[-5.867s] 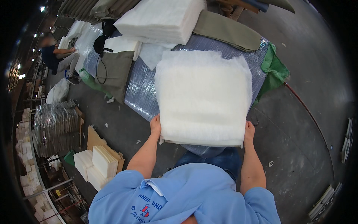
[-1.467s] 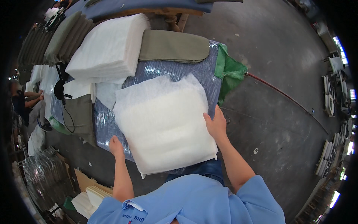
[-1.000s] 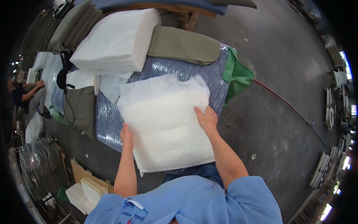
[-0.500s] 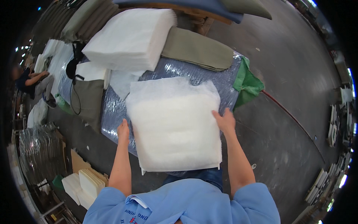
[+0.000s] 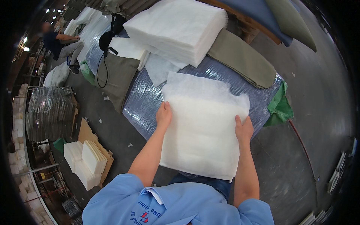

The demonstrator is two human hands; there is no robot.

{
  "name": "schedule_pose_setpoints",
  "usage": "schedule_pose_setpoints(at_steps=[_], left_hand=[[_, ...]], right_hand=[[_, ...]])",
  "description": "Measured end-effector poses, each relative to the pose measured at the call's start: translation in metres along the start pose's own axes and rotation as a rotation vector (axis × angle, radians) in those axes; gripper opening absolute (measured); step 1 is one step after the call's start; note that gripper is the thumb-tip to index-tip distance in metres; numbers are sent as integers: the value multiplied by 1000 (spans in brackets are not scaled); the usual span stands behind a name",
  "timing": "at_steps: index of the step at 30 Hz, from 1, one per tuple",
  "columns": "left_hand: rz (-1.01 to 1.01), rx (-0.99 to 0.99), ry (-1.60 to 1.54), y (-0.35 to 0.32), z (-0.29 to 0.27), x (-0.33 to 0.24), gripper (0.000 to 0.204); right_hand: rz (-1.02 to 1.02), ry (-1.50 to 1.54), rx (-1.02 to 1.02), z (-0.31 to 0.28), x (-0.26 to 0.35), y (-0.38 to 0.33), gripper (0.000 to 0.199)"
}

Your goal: The person folds a white fabric sheet multiple times on a table, then places it into a green fabric cover. The person handles the fabric by hand, smoothing and aligning edges before folding.

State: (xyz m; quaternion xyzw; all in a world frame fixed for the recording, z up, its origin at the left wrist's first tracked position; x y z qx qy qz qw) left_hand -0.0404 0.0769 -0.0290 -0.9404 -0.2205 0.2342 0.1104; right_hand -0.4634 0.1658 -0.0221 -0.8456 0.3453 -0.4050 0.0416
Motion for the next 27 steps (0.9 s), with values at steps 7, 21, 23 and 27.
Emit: schedule_pose_setpoints(at_steps=[7,21,23,27], left_hand=[[-193,28,54,37,12,18,79],[-57,132,216,55,-36,22,67],[-70,108,4,50,-53,42,63],[-89,232,-185,11,-14,63,60]], right_hand=[[265,68,100,6,-23,37,89],[530,731,189,-35,-69,37,92],[359,586,22,-60,-59,30,87],[291,608,197,-27,-56,-8,80]])
Point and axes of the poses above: each hand's wrist, its own y-axis towards the middle knuckle, its own z-axis out of the palm, x = y × z, the point moved 7 cm from there along y, towards the middle knuckle, and after that the axes turned 11 degrees about y, right-handed, at the moved point
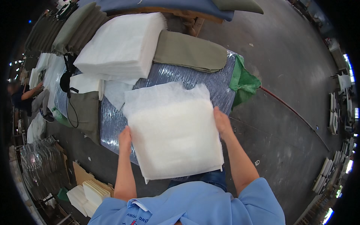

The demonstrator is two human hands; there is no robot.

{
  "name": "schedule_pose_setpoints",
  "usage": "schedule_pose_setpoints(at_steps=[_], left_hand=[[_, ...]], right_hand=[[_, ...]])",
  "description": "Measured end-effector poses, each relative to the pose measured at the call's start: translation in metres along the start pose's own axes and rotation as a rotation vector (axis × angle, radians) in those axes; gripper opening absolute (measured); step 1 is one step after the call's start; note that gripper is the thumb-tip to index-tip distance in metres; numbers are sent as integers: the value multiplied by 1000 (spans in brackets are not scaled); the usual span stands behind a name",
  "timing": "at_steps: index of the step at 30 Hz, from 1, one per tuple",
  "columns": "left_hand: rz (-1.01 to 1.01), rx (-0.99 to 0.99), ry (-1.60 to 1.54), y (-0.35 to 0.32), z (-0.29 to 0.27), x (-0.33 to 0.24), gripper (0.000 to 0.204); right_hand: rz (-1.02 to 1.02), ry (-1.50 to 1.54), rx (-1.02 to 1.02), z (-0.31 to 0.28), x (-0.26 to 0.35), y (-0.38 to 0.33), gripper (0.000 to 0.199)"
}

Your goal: The person folds a white fabric sheet multiple times on a table, then places it into a green fabric cover. The person handles the fabric by hand, smoothing and aligning edges before folding.

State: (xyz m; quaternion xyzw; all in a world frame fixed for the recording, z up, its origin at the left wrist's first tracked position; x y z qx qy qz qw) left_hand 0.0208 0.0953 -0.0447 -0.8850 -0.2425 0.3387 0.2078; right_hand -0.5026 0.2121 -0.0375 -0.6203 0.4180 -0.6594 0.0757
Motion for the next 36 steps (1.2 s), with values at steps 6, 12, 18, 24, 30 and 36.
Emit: schedule_pose_setpoints(at_steps=[6,12,18,24,30,36], left_hand=[[22,-79,119,-14,26,-36,67],[-58,-9,-88,15,24,-23,75],[-74,76,-201,-1,-23,8,74],[-202,338,-394,-57,22,45,82],[-261,436,-367,-64,35,38,88],[-307,392,-165,-94,-20,90,92]], right_hand=[[152,142,8,15,-42,21,82],[260,296,-20,27,-42,40,92],[76,210,-27,-43,-8,13,93],[137,37,56,-32,-49,-31,74],[195,159,14,-5,-76,-20,75],[136,113,-58,-49,-68,-51,68]])
Point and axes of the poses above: each hand's wrist, its own y-axis towards the middle knuckle, its own z-axis out of the palm, x = y × z, the point moved 7 cm from there along y, towards the middle knuckle, and after that the axes turned 11 degrees about y, right-handed, at the moved point
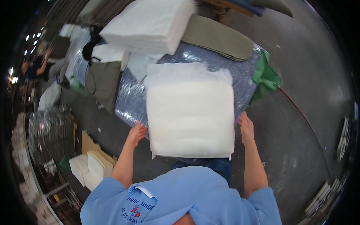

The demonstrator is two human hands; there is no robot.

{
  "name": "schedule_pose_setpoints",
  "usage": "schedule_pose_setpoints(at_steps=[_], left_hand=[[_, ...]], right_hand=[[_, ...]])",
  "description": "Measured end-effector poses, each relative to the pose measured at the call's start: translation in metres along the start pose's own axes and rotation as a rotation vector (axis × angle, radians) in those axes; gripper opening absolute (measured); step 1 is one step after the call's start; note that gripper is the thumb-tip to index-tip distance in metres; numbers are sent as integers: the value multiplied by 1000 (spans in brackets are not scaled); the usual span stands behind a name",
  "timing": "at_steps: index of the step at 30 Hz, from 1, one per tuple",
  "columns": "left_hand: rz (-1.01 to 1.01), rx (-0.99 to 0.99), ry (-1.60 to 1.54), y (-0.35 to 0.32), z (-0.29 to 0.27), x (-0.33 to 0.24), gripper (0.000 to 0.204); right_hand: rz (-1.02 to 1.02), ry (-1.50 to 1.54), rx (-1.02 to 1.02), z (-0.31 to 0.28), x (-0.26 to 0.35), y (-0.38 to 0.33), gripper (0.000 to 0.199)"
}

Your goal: The person folds a white fabric sheet multiple times on a table, then places it into a green fabric cover. The person handles the fabric by hand, smoothing and aligning edges before folding.

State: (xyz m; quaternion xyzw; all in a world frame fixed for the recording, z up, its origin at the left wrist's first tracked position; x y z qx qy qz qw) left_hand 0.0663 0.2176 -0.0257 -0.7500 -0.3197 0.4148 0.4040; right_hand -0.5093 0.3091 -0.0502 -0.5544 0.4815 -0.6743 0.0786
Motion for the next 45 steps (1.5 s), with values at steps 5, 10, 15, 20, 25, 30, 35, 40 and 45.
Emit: schedule_pose_setpoints(at_steps=[5,10,15,20,25,30,35,40,45], left_hand=[[-2,-119,48,-31,51,46,90],[-89,-197,95,-53,40,97,81],[64,-369,43,-52,61,122,76],[22,-312,-43,-46,36,125,77],[-59,-222,270,-54,55,106,76],[284,-440,475,-36,19,-3,65],[665,-754,412,3,41,-120,65],[318,-577,466,60,31,-162,68],[329,-549,519,66,27,-190,70]], right_hand=[[-242,-191,4,14,-56,-12,60],[-79,-48,64,0,-52,-30,58],[-245,-256,38,-1,-82,-62,58],[8,-78,99,-8,-74,-68,65],[125,-313,-49,-12,-102,-66,67],[-279,-193,54,-14,-11,-15,60],[-411,-279,77,56,32,17,54],[-264,-418,35,62,51,39,56],[-476,-441,-38,80,69,59,56]])
Point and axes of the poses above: each hand's wrist, its own y-axis towards the middle knuckle, its own z-axis out of the palm, x = y × z, the point moved 7 cm from there along y, towards the middle knuckle, and after that the axes turned 11 degrees about y, right-handed, at the moved point
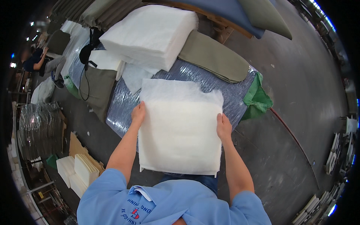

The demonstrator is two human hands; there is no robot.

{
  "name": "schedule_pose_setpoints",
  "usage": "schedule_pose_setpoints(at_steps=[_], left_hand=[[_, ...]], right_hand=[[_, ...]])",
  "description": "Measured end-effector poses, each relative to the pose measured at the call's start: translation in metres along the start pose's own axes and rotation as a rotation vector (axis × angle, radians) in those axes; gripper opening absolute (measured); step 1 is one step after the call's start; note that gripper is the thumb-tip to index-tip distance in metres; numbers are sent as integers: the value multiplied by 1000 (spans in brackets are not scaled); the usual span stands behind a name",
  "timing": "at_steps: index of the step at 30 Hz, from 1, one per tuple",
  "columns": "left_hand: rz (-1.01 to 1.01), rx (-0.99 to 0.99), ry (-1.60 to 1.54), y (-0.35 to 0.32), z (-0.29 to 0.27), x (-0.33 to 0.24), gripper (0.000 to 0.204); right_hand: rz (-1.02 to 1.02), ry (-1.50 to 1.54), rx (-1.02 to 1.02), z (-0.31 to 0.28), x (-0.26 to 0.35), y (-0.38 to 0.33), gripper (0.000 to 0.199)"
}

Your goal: The person folds a white fabric sheet multiple times on a table, then places it into a green fabric cover. The person handles the fabric by hand, smoothing and aligning edges before folding.

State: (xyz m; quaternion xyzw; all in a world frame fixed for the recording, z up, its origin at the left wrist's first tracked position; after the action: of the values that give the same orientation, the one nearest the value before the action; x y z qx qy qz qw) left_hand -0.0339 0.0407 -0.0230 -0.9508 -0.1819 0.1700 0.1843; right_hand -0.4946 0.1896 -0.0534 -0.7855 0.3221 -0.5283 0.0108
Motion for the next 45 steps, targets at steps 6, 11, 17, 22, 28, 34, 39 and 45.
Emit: schedule_pose_setpoints(at_steps=[6,11,17,22,28,34,39,45], left_hand=[[-138,203,-216,27,6,0,66],[-285,406,-627,2,0,1,55],[-185,302,-683,-55,-69,40,42],[10,101,-768,-107,-160,62,38],[274,-101,-1019,-154,-294,42,31],[425,-224,-1211,-158,-304,65,32],[114,-533,-1311,-161,-258,156,49],[-585,-679,-1681,-233,-120,196,88]], right_hand=[[122,51,168,8,9,27,53],[60,245,193,-2,27,5,44],[53,774,432,-12,74,-54,45],[-155,865,441,-37,139,-115,45],[-586,914,334,-54,214,-182,51],[-793,803,415,-36,195,-253,49],[-1086,487,702,-5,185,-299,56],[-1152,313,842,2,196,-302,64]])
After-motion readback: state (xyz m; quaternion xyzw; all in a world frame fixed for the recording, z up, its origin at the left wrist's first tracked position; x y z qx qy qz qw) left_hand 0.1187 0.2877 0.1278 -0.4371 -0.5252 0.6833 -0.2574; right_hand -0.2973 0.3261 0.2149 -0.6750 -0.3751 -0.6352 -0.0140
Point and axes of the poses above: each hand's wrist, its own y-axis towards the middle knuckle, its own z-axis out of the palm, x = y × z, the point moved 7 cm from there along y, towards the middle knuckle, and after that the axes turned 11 degrees about y, right-handed, at the moved point
